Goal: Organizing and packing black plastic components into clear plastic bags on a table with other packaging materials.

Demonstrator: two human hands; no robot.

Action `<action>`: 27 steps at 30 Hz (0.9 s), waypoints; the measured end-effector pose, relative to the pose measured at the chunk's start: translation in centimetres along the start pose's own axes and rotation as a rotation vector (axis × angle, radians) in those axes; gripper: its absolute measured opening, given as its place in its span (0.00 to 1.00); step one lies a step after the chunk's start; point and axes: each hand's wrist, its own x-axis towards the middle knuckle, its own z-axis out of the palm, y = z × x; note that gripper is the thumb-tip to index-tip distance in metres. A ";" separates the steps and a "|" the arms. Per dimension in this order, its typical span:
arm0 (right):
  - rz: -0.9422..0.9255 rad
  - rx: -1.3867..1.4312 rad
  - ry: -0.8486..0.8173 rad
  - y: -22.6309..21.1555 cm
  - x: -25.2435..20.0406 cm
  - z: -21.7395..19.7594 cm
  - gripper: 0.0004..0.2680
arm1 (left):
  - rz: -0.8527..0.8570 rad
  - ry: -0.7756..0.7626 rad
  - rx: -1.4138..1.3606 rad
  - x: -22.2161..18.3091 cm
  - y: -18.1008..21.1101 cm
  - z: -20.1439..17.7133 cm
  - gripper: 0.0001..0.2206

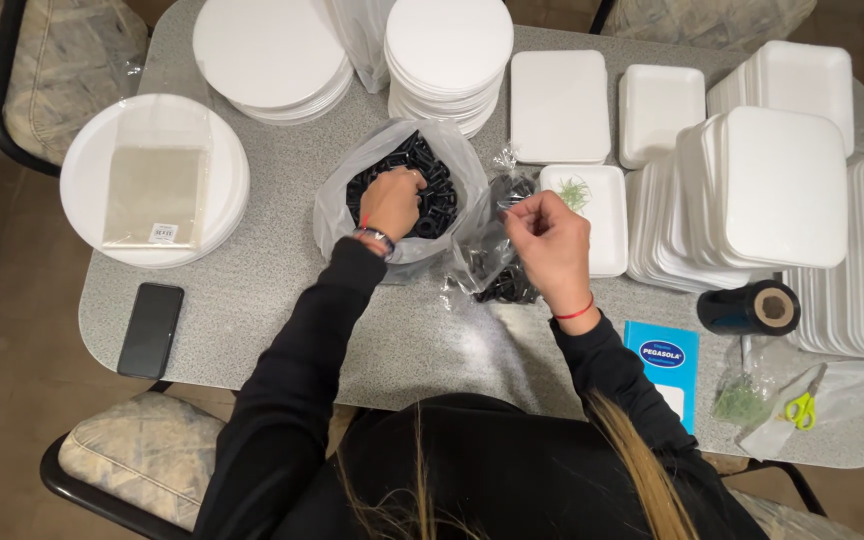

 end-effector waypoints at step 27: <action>0.029 0.144 -0.010 0.9 -0.3 0.6 0.01 | 0.469 0.241 -0.126 -4.5 16.1 -11.9 0.09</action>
